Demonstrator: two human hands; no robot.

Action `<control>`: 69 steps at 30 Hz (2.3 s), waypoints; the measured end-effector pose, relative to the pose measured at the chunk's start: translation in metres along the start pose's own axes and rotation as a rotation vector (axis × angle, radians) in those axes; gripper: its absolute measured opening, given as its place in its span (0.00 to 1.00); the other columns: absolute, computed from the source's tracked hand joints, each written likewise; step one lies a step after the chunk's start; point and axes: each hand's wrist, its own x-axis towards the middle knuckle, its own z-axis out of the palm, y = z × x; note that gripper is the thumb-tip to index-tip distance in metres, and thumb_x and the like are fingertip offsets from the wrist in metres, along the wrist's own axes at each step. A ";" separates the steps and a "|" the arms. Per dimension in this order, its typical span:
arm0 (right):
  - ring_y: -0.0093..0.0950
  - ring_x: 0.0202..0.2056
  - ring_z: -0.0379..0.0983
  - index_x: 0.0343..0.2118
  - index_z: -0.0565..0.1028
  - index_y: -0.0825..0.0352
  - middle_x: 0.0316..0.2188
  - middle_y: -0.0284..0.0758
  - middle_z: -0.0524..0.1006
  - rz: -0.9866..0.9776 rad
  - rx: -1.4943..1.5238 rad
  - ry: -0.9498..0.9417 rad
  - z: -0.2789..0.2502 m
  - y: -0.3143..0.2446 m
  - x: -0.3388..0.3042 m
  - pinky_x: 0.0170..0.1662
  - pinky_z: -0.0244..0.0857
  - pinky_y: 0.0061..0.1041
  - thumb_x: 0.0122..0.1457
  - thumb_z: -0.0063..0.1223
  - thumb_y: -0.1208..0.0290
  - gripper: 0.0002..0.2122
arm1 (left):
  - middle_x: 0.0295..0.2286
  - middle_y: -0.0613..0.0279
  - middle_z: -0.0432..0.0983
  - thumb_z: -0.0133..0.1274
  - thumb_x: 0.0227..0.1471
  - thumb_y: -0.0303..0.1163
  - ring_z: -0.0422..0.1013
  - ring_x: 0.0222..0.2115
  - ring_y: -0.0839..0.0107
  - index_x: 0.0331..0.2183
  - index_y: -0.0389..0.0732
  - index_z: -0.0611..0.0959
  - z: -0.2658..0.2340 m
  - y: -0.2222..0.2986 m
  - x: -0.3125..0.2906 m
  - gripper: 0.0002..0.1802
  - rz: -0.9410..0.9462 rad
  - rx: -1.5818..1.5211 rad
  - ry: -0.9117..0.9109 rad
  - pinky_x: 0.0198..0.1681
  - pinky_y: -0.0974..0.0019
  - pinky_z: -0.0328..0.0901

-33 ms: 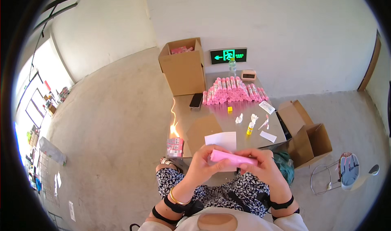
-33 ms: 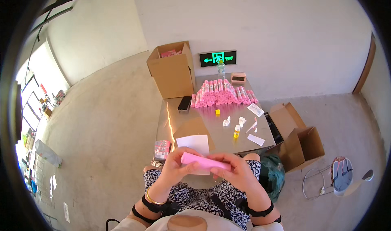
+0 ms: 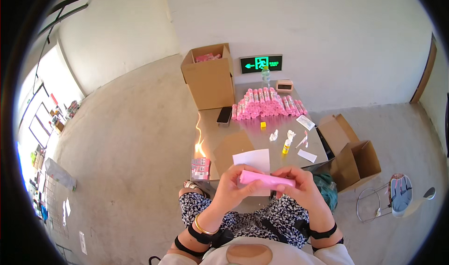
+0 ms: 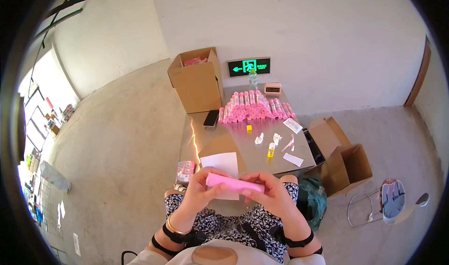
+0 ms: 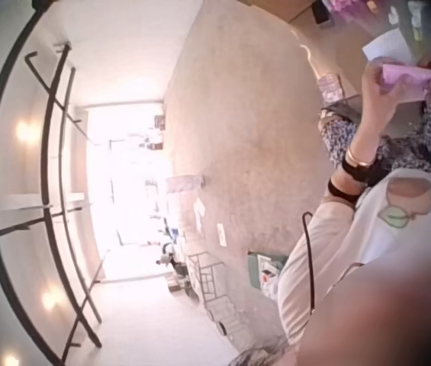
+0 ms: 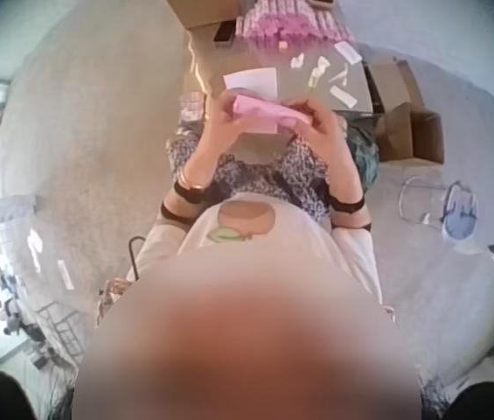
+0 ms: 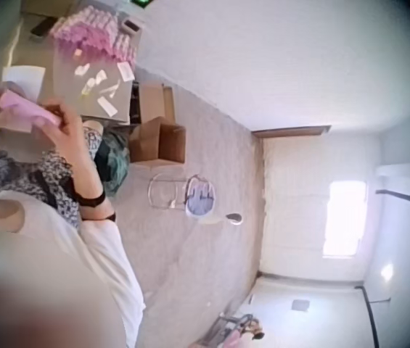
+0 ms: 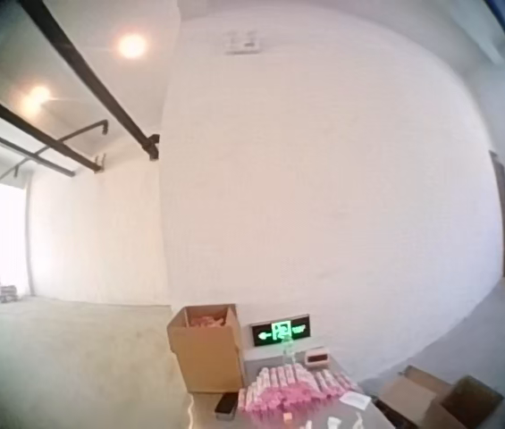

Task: Applying labels to pink cylindrical products and organizing them for packaging.

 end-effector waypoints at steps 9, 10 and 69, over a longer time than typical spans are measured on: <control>0.23 0.37 0.72 0.46 0.67 0.70 0.37 0.35 0.73 -0.227 -0.048 0.081 0.017 -0.003 -0.011 0.43 0.66 0.23 0.54 0.53 0.82 0.15 | 0.32 0.67 0.74 0.53 0.53 0.30 0.68 0.35 0.81 0.35 0.38 0.76 0.013 0.011 -0.004 0.08 0.067 -0.138 0.248 0.40 0.75 0.62; 0.23 0.37 0.72 0.46 0.67 0.70 0.37 0.35 0.73 -0.228 -0.048 0.083 0.018 -0.002 -0.011 0.43 0.66 0.23 0.54 0.53 0.82 0.15 | 0.32 0.67 0.74 0.53 0.53 0.30 0.68 0.35 0.81 0.35 0.38 0.76 0.015 0.012 -0.004 0.08 0.067 -0.138 0.246 0.40 0.75 0.62; 0.19 0.33 0.66 0.40 0.64 0.67 0.40 0.37 0.66 -0.514 -0.101 0.285 0.031 -0.001 -0.021 0.34 0.64 0.17 0.56 0.48 0.81 0.10 | 0.27 0.68 0.68 0.46 0.57 0.33 0.62 0.27 0.82 0.32 0.38 0.69 0.026 0.028 -0.012 0.08 0.111 0.038 0.149 0.32 0.75 0.59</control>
